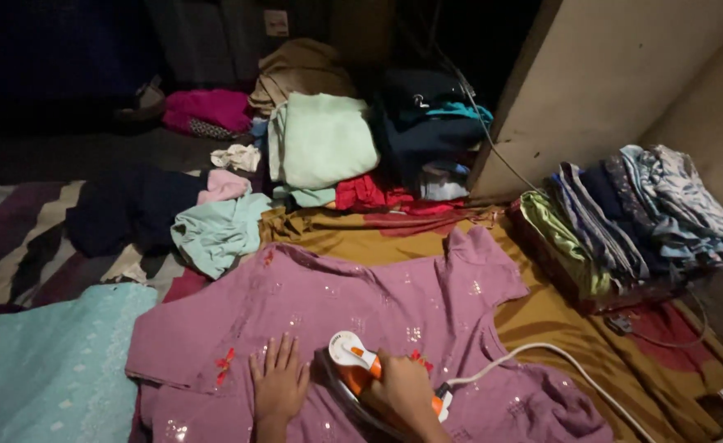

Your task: Ironing a purple garment on a bed surface and then folding it.

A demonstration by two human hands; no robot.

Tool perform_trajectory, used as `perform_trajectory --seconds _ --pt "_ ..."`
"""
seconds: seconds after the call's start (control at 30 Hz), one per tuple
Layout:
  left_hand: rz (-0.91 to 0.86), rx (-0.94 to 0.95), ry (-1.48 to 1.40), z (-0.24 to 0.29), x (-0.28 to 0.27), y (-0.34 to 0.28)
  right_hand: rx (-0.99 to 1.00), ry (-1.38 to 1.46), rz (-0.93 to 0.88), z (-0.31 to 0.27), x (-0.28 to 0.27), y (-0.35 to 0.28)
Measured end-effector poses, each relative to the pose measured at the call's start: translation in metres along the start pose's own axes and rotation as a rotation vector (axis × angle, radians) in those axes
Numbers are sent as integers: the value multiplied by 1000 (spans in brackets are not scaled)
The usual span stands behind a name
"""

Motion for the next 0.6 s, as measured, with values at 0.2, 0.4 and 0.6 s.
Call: perform_trajectory --seconds 0.2,0.4,0.6 --pt "-79 -37 -29 -2 2 -1 -185 -64 55 -6 15 35" --pt "34 20 -54 3 -7 -2 -92 -116 24 -2 28 83" --pt "-2 9 -58 4 -10 0 -115 -66 87 -2 45 132"
Point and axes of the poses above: each hand's wrist, its own y-axis towards the middle knuckle, its own x-axis out of the palm, z = x × y, the point moved 6 cm from there along y, towards the middle knuckle, and after that the axes turned 2 degrees about x, right-handed, at the moved point
